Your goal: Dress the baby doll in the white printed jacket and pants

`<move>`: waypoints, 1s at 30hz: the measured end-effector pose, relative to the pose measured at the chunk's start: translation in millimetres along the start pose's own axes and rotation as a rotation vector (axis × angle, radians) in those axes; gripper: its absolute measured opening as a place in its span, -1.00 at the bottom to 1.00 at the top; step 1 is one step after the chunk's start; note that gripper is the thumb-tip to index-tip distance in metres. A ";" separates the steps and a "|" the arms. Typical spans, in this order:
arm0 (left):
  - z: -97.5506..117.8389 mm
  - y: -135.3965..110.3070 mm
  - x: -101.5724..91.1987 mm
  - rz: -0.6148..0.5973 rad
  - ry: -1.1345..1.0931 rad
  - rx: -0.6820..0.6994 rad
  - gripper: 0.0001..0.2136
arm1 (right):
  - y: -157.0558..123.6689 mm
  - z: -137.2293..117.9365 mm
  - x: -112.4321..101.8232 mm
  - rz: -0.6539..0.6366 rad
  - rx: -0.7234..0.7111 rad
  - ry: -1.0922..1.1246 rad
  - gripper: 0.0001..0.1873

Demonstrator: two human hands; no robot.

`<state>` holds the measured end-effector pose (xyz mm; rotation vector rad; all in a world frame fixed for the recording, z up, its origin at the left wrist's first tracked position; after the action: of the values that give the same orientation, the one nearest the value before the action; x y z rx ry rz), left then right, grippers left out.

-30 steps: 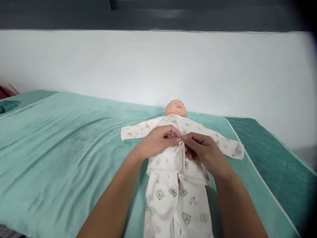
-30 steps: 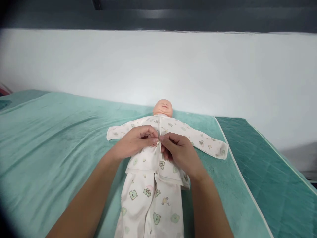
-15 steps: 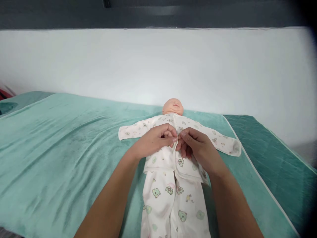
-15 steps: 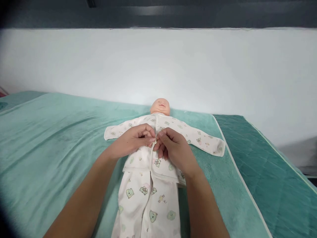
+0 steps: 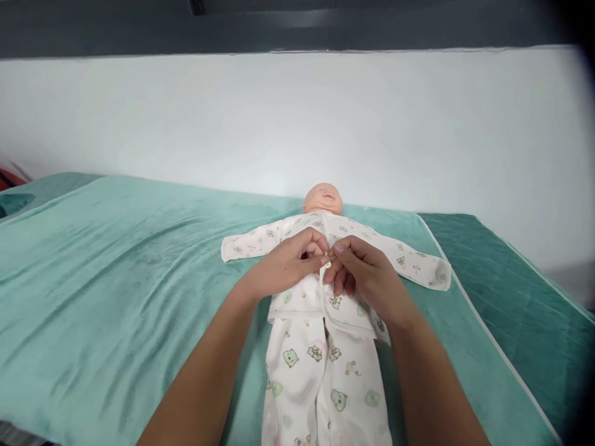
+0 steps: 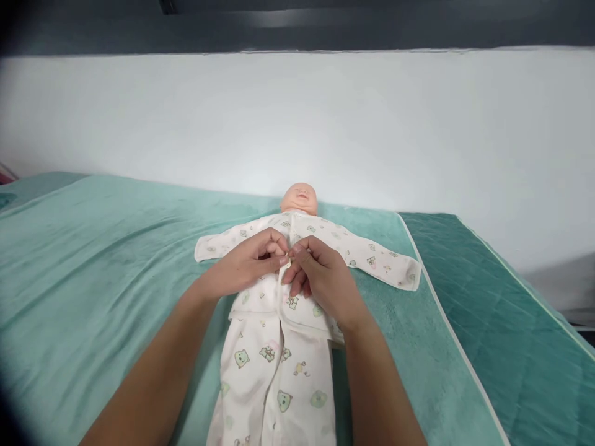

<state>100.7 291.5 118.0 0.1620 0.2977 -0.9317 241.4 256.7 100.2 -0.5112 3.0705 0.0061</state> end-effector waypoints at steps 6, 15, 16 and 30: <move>-1.3 -0.7 -4.2 0.057 -0.042 0.040 -0.87 | -0.6 1.2 -1.3 0.006 0.037 0.004 -0.82; -7.8 -3.8 -9.8 0.035 -0.033 -0.050 -0.86 | -1.2 1.1 -3.8 0.001 0.056 -0.043 -0.81; -7.6 -4.2 -10.1 0.038 -0.018 -0.055 -0.86 | -1.3 1.0 -3.9 0.002 0.056 -0.052 -0.81; -43.9 -11.7 -52.0 0.730 0.532 0.030 -0.83 | -6.5 15.6 -51.3 0.588 -0.378 0.065 -0.89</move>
<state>54.1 336.0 93.0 0.5110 0.6612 -0.1520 292.4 267.3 86.1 0.4123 3.1571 0.5944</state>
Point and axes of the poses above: each hand's wrist, its own y-axis towards the middle knuckle, its own x-axis out of the palm, z = x × y, the point moved 5 cm from there along y, towards the middle knuckle, and after that the axes turned 13 degrees about -z, right-handed, at the moved point
